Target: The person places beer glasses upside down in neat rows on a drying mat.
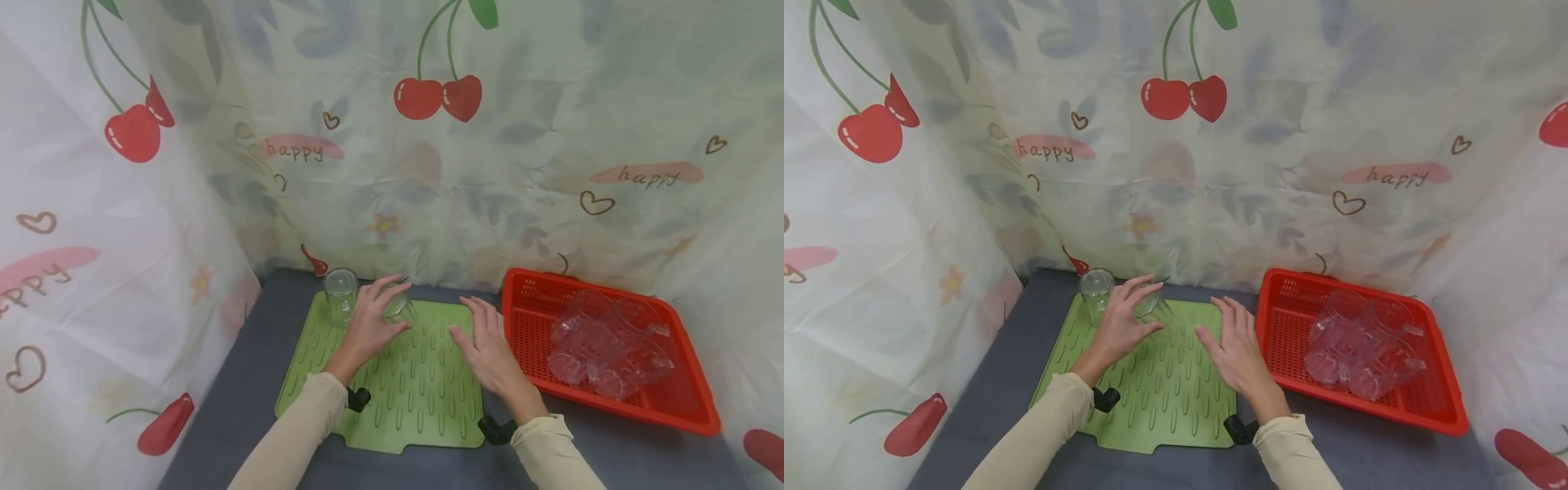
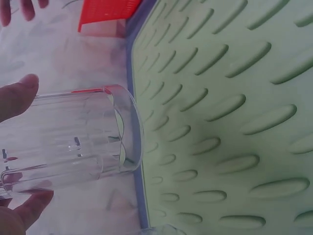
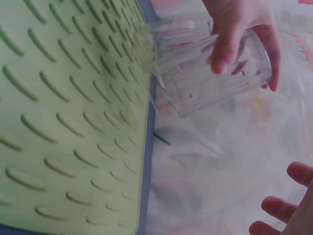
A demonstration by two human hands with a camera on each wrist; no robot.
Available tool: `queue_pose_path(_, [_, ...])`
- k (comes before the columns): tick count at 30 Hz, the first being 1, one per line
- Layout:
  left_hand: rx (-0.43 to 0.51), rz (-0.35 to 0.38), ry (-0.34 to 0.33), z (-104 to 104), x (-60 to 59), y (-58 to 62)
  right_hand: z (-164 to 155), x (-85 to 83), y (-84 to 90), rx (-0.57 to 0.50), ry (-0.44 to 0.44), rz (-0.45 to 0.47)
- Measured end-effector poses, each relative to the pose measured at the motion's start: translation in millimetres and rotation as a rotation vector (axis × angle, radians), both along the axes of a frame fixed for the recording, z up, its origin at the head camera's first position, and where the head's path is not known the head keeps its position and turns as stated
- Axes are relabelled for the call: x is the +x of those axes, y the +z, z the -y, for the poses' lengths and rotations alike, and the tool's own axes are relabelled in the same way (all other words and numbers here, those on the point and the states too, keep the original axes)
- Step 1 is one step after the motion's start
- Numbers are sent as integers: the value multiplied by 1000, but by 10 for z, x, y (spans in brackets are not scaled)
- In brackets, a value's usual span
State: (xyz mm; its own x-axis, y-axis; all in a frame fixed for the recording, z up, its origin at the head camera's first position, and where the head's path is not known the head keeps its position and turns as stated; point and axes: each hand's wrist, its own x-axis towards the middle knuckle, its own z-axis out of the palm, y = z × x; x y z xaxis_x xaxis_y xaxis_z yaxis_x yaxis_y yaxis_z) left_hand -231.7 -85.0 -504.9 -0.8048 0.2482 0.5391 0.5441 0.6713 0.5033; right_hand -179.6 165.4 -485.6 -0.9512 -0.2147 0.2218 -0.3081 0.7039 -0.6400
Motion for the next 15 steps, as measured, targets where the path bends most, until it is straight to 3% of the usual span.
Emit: queue_pose_path(15, [-26, 112, -31, -86, -218, -120, -349, -51, 72, 37, -48, 11])
